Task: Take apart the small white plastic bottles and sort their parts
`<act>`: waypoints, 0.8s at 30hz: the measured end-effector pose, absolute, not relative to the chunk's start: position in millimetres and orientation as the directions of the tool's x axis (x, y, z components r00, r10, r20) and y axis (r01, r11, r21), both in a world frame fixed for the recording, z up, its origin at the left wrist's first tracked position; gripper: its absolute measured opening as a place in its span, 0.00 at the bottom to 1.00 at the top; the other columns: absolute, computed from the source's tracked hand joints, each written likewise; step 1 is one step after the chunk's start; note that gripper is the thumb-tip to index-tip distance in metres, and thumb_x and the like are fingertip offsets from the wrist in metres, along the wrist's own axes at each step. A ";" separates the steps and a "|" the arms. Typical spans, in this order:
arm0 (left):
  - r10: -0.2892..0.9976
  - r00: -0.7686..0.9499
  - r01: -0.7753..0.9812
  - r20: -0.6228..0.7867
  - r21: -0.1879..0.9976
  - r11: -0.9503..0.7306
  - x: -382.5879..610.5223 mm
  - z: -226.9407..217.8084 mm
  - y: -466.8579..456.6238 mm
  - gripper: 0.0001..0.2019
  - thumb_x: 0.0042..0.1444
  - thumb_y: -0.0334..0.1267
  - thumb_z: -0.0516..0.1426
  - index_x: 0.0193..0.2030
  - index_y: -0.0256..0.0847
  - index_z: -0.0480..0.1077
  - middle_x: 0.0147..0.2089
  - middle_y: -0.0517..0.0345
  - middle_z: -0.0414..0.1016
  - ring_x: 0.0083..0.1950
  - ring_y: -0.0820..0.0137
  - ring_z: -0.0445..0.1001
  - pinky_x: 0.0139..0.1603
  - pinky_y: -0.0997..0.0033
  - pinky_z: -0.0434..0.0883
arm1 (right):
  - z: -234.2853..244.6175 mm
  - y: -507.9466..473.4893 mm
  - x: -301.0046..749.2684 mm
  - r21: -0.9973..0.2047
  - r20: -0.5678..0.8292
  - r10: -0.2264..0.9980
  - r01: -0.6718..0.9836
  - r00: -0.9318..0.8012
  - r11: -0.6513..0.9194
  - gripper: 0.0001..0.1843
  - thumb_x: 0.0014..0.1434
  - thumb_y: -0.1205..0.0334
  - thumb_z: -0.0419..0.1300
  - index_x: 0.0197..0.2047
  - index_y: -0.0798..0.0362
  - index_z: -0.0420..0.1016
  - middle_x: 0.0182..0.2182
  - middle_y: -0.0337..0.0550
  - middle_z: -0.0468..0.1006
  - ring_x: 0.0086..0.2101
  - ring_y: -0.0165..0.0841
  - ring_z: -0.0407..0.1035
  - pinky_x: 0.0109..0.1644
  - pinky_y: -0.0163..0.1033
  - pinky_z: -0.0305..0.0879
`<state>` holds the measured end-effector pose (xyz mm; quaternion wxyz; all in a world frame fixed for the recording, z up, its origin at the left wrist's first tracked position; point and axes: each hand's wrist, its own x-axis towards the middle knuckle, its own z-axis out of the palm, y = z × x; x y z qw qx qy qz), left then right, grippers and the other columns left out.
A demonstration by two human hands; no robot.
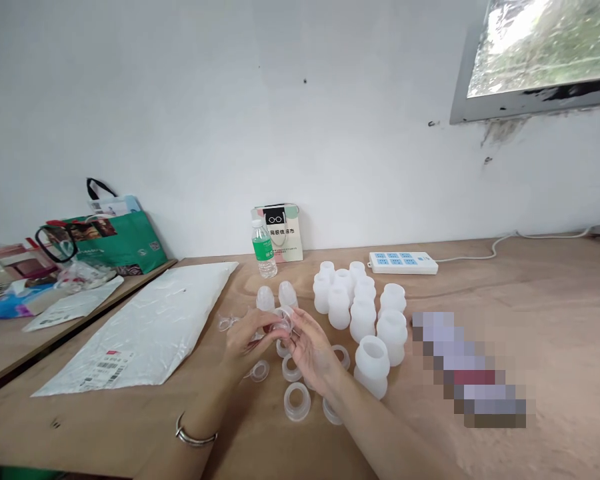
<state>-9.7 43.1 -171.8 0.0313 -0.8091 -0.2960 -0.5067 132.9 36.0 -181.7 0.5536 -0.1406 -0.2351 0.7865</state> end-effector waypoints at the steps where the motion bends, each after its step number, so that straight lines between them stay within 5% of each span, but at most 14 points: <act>1: 0.459 0.302 0.520 0.836 0.259 -0.814 -9.5 -172.0 42.9 0.04 0.56 0.38 0.59 0.36 0.42 0.72 0.30 0.55 0.78 0.29 0.71 0.74 0.29 0.71 0.71 | -181.4 35.7 133.0 -0.527 0.044 0.936 -0.804 -0.350 -0.276 0.08 0.49 0.63 0.68 0.33 0.54 0.76 0.32 0.38 0.79 0.30 0.25 0.70 0.36 0.28 0.67; 10: 0.308 0.286 0.513 0.907 0.127 -0.849 -2.9 -166.1 42.8 0.02 0.57 0.34 0.59 0.36 0.40 0.70 0.29 0.57 0.76 0.30 0.72 0.72 0.29 0.74 0.69 | -183.6 36.7 132.6 -0.523 0.058 0.931 -0.805 -0.360 -0.278 0.09 0.48 0.62 0.69 0.33 0.53 0.76 0.31 0.36 0.79 0.30 0.24 0.70 0.36 0.28 0.66; 19: 0.348 0.201 0.553 0.916 0.187 -0.812 -4.2 -171.8 43.9 0.03 0.57 0.37 0.58 0.36 0.42 0.72 0.32 0.58 0.71 0.32 0.73 0.72 0.31 0.75 0.71 | -180.2 33.4 133.3 -0.557 0.054 0.928 -0.782 -0.368 -0.278 0.10 0.49 0.61 0.69 0.36 0.50 0.76 0.33 0.35 0.79 0.31 0.23 0.70 0.38 0.27 0.66; 24: 0.407 0.113 0.569 0.906 0.277 -0.775 -4.4 -163.7 41.4 0.02 0.54 0.36 0.60 0.33 0.42 0.73 0.42 0.53 0.73 0.39 0.69 0.74 0.39 0.68 0.73 | -165.4 29.0 133.2 -0.573 0.097 0.922 -0.778 -0.375 -0.256 0.15 0.48 0.61 0.69 0.41 0.47 0.75 0.34 0.35 0.79 0.32 0.24 0.71 0.41 0.28 0.67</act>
